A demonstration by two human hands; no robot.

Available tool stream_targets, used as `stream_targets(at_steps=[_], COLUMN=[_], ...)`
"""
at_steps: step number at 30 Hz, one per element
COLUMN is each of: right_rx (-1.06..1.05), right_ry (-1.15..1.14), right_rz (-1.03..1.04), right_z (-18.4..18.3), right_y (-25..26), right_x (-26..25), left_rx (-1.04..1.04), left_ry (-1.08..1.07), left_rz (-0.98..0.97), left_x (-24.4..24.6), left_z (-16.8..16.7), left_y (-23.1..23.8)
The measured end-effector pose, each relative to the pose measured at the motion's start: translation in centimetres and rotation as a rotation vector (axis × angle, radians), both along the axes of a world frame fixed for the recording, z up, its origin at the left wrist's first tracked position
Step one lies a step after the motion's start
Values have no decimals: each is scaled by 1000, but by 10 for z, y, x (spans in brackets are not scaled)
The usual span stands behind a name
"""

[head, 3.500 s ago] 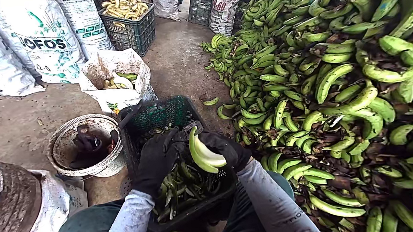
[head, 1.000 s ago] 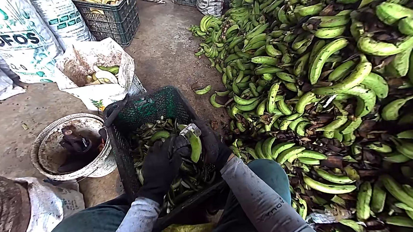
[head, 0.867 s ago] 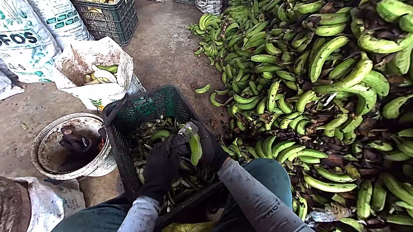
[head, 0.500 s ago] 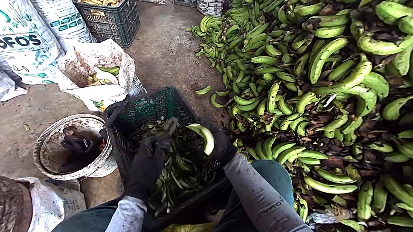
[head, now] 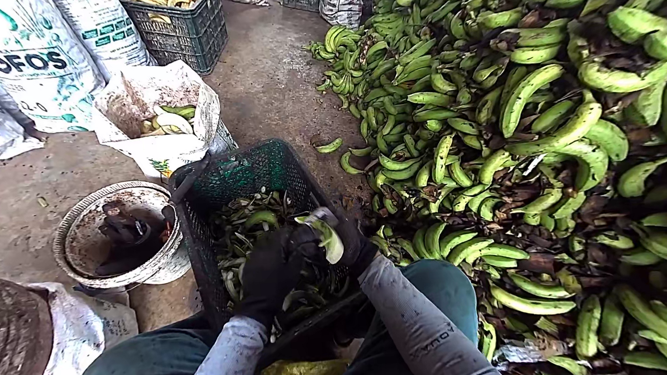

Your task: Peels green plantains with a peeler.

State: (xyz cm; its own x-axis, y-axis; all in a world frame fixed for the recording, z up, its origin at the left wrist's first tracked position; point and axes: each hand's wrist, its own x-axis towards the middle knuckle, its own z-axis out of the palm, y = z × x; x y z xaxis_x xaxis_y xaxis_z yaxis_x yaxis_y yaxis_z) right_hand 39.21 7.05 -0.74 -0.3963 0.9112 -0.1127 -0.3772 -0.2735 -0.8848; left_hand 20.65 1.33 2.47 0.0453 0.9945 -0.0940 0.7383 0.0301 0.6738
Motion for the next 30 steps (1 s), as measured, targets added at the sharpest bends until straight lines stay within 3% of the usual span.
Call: stream_targets(at_steps=[3,5,9,13,15,18,20,22,25,28,30], right_rx=[-178,-216,-263,-167,-131,-140,-160,-86,62,195,182], right_ry=[90,111,155,268,285,221,205,88,-364,-738,-780], right_rz=[-30,-54,-58,-60,-27,-44,-8,-54,-247,-262,-219], right_z=[11,17,15,3,1,-2,0,7,10,19,28], right_y=[-1,-1,8,8,4,-1,0,-1,3,8,7], right_x=[-6,0,7,11,8,1,-1,3,9,4,-13], left_rx=[69,103,-58,-176,-143,81,156,146,142,89,138], left_ry=[-38,-140,-508,-591,-526,-121,18,-16,-194,-451,-462], left_rz=[268,331,4,-254,-230,-48,131,252,305,263,182], left_x=[-26,-38,-35,-3,6,2,-8,-20,-38,-46,-39], left_z=[-2,3,7,1,-9,-14,-10,3,12,15,19], left_y=[12,12,-3,-18,-16,-3,4,6,3,0,-3])
